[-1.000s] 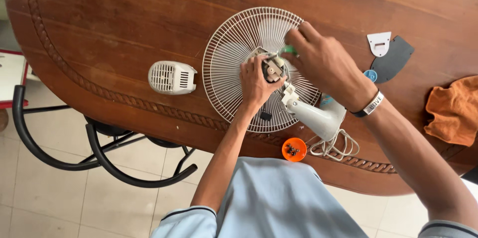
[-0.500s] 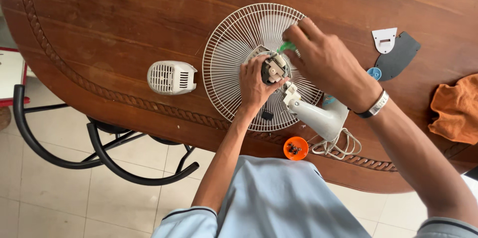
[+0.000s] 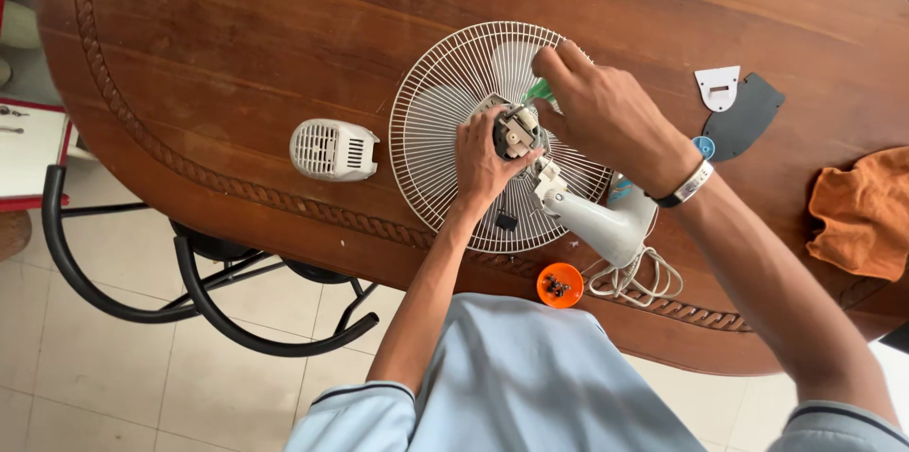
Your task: The person reassembles a disassembled electric fan on a wooden table. They attach the rear motor housing, secure the oscillation knob, and place the base plate onto the fan stand, using a screwdriver to tighten screws.
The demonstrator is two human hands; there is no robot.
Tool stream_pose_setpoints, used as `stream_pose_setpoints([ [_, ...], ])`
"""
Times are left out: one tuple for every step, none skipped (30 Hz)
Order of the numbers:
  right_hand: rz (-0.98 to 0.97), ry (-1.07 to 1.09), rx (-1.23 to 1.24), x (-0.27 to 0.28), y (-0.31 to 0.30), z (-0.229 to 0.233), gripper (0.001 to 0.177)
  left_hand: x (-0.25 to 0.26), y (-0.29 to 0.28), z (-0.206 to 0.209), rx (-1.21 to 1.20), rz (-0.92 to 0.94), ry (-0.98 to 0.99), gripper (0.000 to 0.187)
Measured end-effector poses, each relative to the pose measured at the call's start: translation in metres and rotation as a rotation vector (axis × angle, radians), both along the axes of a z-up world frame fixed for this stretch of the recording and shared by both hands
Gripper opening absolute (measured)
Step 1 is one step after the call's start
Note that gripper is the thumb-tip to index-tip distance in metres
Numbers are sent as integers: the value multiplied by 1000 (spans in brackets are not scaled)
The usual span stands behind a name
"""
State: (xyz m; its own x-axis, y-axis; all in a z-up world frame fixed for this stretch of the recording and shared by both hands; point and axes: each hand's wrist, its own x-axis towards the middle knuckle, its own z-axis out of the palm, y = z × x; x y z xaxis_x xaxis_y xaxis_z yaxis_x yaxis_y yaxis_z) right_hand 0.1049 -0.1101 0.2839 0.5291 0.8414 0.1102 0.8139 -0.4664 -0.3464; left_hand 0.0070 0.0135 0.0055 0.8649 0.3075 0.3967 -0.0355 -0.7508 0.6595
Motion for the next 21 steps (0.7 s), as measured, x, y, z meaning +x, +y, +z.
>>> stream_pose_setpoints([
  [22,49,21,-3,0,0,31,2,0,1,-7,-1,5,89],
  [29,61,26,-6,0,-1,29,3,1,2,-15,-1,9,89],
  [35,74,32,-10,0,-2,27,2,1,3,-19,5,37,88],
  [41,88,38,-13,0,-3,26,1,2,5,-23,12,65,88],
  [19,79,13,-13,-1,-3,25,4,1,7,-29,13,88,88],
  [-4,70,-12,-14,-2,-3,25,6,-1,10,-13,20,106,89],
  [-22,68,-38,-16,-2,-3,25,7,-1,12,3,31,131,90],
  [-16,57,-14,-17,-2,-4,25,7,0,14,18,42,156,92],
  [-12,47,8,-18,-4,-4,26,8,-1,16,33,39,163,91],
  [-9,36,29,-19,-6,-5,26,9,0,17,48,35,171,90],
  [-13,42,33,-21,-7,-6,26,9,-1,17,60,31,181,89],
  [-18,47,36,-23,-8,-7,26,8,-1,17,55,32,178,89],
  [-22,53,39,-24,-10,-9,27,8,0,16,48,34,174,88],
  [-16,32,54,-26,-12,-9,26,8,-1,14,42,35,171,87],
  [-11,13,72,-26,-14,-9,26,8,-2,13,40,38,164,88],
  [-5,-7,89,-26,-16,-10,26,9,-2,11,38,40,158,89],
  [-23,9,94,-27,-17,-10,26,7,-3,8,37,41,156,89],
  [-41,25,99,-26,-19,-10,26,6,-3,6,15,43,160,89],
  [-59,42,103,-26,-22,-10,26,5,-5,3,-8,45,165,89],
  [-70,47,121,-26,-25,-9,26,4,-7,1,-31,47,171,89],
  [-83,53,139,-25,-29,-7,26,4,-10,-1,-26,64,134,90],
])
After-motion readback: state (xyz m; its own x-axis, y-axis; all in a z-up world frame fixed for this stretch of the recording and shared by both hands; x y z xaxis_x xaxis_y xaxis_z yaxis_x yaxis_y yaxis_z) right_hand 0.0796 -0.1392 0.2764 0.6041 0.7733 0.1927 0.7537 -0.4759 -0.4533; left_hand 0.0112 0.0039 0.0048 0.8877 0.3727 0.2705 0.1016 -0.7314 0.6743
